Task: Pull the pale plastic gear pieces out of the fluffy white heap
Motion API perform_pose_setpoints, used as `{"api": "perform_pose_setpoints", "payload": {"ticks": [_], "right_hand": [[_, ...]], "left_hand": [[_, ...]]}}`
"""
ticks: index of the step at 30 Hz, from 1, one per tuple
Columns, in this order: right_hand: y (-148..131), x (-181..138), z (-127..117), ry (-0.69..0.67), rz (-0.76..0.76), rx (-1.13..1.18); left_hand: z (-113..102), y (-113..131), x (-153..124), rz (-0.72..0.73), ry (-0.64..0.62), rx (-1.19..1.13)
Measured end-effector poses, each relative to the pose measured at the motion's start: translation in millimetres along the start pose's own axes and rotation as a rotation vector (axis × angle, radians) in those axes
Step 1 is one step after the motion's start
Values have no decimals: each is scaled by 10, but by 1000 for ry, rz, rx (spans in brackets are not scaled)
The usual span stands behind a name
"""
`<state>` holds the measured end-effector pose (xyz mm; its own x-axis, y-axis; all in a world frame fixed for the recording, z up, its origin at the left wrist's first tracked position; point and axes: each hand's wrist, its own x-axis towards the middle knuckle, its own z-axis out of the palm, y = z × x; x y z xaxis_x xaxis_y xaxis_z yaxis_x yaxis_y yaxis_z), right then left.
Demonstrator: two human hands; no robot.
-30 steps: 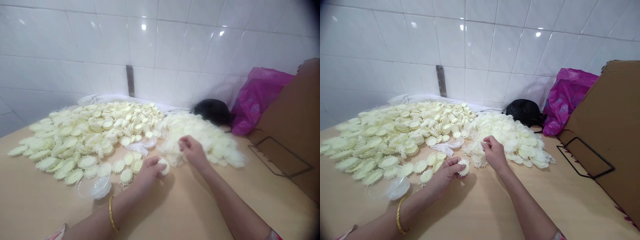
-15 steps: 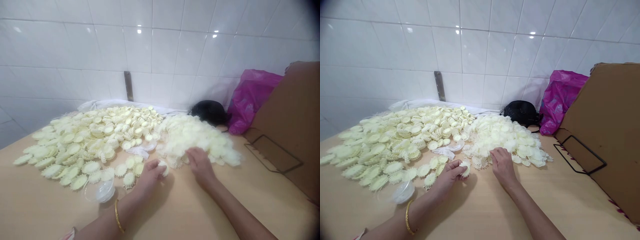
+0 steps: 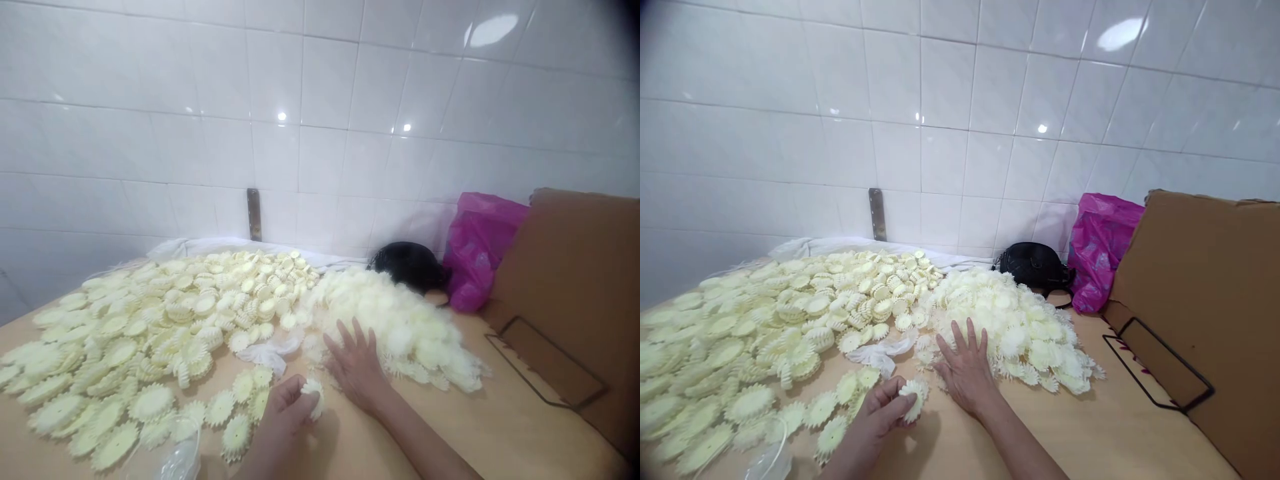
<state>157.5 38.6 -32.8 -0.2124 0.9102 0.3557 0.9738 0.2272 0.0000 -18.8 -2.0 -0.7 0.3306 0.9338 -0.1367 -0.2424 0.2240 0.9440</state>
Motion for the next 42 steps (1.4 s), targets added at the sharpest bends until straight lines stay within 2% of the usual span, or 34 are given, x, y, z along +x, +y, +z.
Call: {"api": "perform_pose_setpoints", "payload": {"ticks": [3, 9, 15, 21, 24, 27, 29, 31, 34, 37, 42], "right_hand": [[36, 112, 27, -54, 70, -1], [105, 477, 116, -97, 191, -44], [95, 718, 115, -97, 278, -63], [-37, 602, -34, -47, 214, -95], [-63, 485, -144, 5, 160, -117], [-60, 356, -274, 103, 96, -74], [-62, 255, -366, 168, 81, 67], [-81, 149, -457, 186, 104, 343], [-147, 11, -581, 128, 202, 792], [-237, -59, -670, 56, 290, 1071], [-341, -80, -648, -16, 316, 1415]], "left_hand": [[16, -20, -4, -1, -19, -23], [-9, -114, 50, -5, 27, -74], [7, -50, 28, -13, 39, -98], [69, 2, -20, -66, -77, -146], [98, -23, -21, -38, -69, -127], [128, -40, -8, -15, -64, -2], [157, -37, 20, -18, -61, 35], [197, -28, 73, -16, -30, 12], [266, -15, 189, 6, 59, -30], [322, -22, 291, -11, 205, -132], [343, -54, 323, 4, 207, -260]]}}
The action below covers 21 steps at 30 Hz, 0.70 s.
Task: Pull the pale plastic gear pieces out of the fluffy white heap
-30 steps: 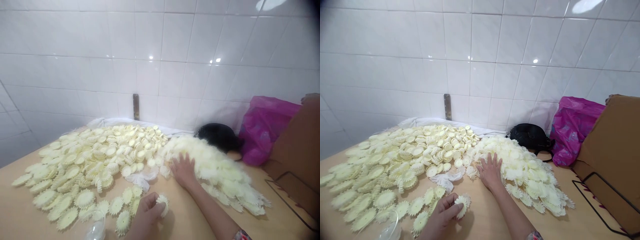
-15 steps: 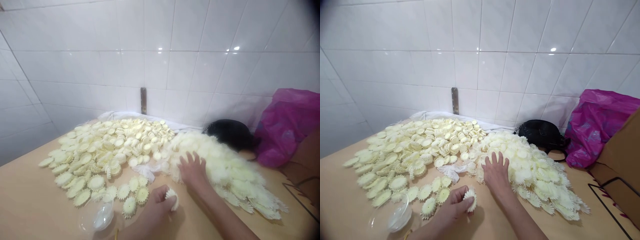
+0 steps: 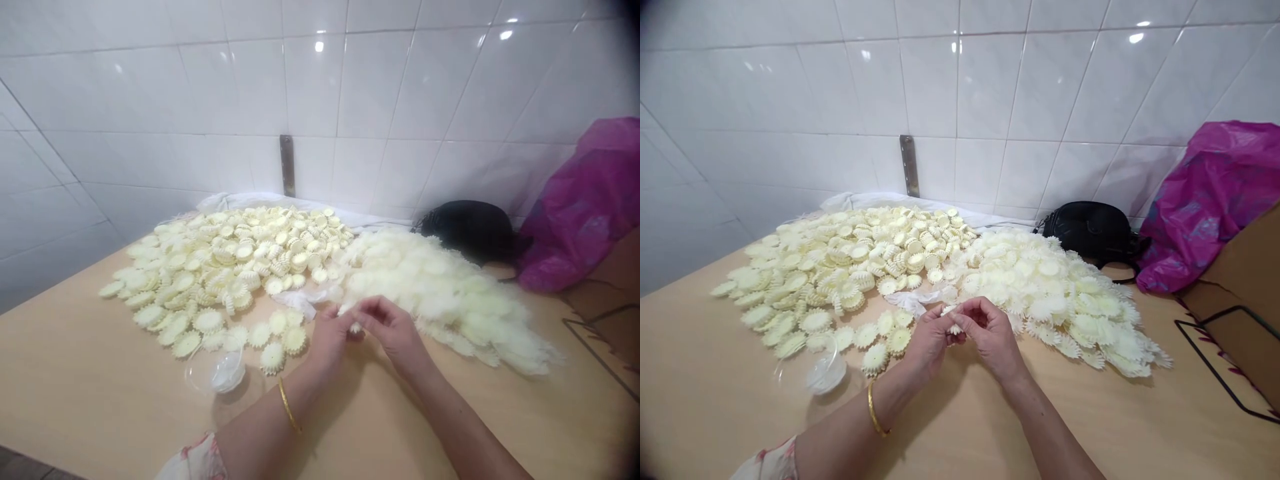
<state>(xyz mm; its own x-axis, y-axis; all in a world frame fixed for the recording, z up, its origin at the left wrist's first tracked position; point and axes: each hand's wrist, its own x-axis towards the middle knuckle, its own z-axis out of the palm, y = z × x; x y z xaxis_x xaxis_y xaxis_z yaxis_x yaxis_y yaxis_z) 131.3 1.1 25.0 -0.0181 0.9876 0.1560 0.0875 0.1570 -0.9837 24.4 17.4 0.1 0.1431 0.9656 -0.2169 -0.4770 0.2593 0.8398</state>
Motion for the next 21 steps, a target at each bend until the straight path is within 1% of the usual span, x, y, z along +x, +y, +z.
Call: {"api": "perform_pose_setpoints", "payload": {"ticks": [4, 7, 9, 13, 17, 21], "right_hand": [[115, 12, 7, -43, 36, 98], [159, 24, -29, 19, 41, 84], [155, 24, -59, 49, 37, 46], [112, 0, -108, 46, -28, -76], [102, -46, -102, 54, -94, -228], [147, -80, -51, 129, -216, -407]], "left_hand": [[-23, 14, -27, -25, -93, -128], [-37, 36, -38, -67, -180, -173], [-42, 48, -43, -90, -214, -185], [-40, 59, -57, -106, -209, -155], [-31, 59, -69, -109, -141, -158], [-34, 60, -65, -129, -119, -160]]}}
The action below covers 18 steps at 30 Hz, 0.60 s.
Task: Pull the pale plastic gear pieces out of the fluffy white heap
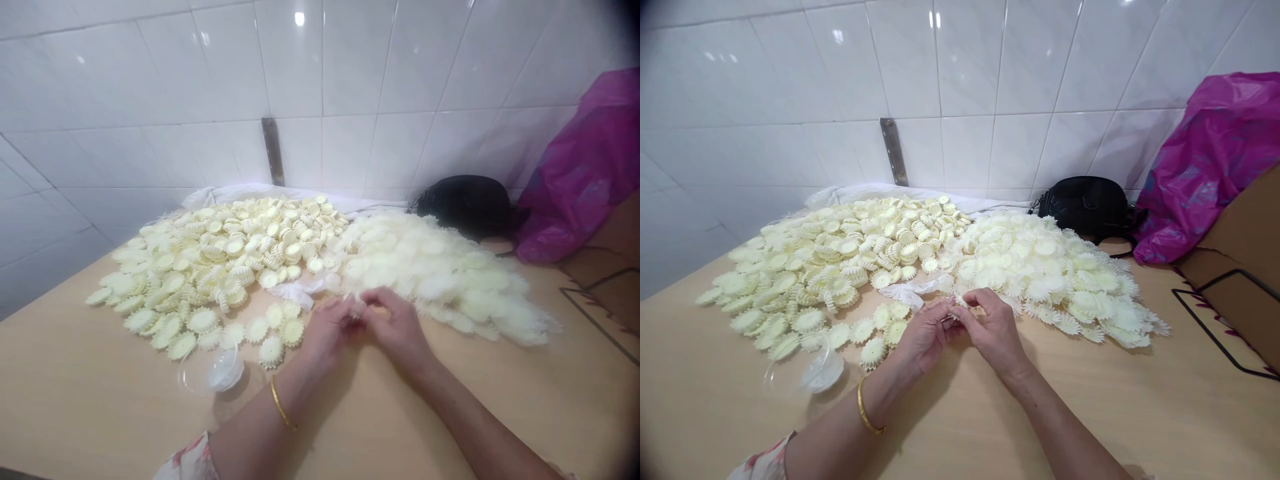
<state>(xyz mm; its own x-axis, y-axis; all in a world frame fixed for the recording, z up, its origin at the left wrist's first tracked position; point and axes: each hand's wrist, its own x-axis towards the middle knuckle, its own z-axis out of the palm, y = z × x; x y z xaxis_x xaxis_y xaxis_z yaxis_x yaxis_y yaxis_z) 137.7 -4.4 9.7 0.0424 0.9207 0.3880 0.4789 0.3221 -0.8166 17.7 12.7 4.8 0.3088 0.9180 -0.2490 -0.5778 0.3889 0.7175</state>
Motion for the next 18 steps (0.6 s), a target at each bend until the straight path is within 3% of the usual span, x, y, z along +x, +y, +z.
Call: {"api": "perform_pose_setpoints", "payload": {"ticks": [7, 10, 13, 18], "right_hand": [[96, -15, 55, 65, -323, -378], [120, -13, 69, 101, -365, -425], [112, -16, 79, 84, -289, -341], [53, -13, 50, 44, -21, -62]], "left_hand": [[-1, -16, -4, 39, 16, 45], [0, -38, -14, 47, 17, 121], [7, -55, -30, 36, 19, 184], [62, -32, -63, 57, 49, 174]]}}
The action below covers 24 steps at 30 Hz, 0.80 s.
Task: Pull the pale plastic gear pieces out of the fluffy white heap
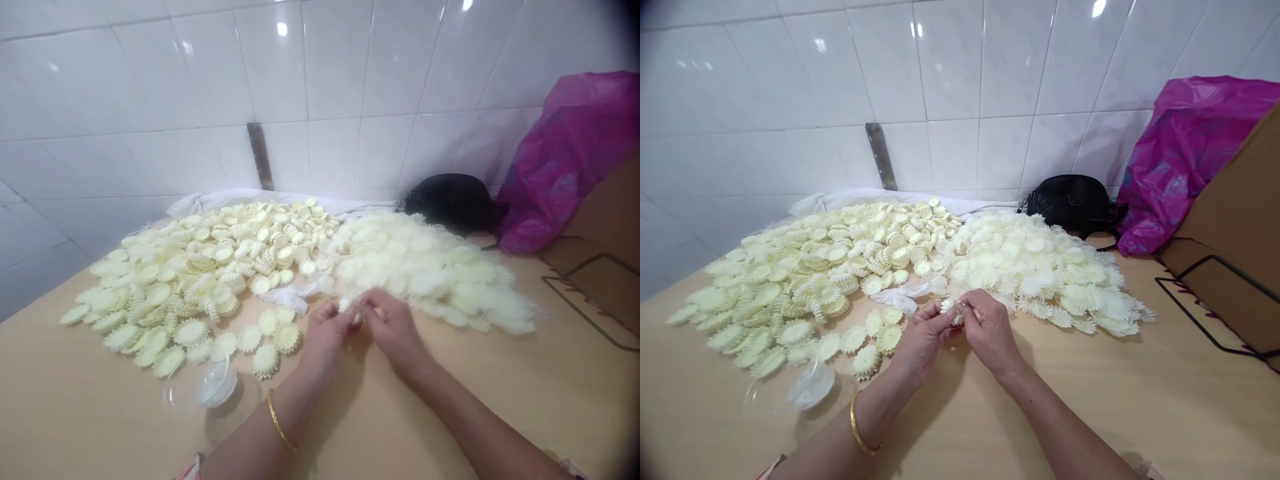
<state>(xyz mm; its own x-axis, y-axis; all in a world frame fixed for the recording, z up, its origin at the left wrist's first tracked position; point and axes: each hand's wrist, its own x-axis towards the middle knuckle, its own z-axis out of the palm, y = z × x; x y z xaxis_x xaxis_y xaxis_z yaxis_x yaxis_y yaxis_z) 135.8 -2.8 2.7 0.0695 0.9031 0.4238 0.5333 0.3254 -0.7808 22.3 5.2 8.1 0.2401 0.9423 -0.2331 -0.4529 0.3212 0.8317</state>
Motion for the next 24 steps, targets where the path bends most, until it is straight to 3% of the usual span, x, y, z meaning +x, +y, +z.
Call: {"api": "perform_pose_setpoints", "payload": {"ticks": [4, 13, 20, 24], "right_hand": [[-37, 19, -29, 1, 111, 123], [4, 64, -61, -46, 164, 284], [66, 76, -65, 26, 34, 11], [187, 128, -157, 117, 23, -112]], "left_hand": [[-14, 12, 16, 2, -23, 30], [-69, 12, 61, 28, -138, 80], [-70, 18, 72, -9, -122, 42], [-77, 66, 50, -19, -214, 44]]}}
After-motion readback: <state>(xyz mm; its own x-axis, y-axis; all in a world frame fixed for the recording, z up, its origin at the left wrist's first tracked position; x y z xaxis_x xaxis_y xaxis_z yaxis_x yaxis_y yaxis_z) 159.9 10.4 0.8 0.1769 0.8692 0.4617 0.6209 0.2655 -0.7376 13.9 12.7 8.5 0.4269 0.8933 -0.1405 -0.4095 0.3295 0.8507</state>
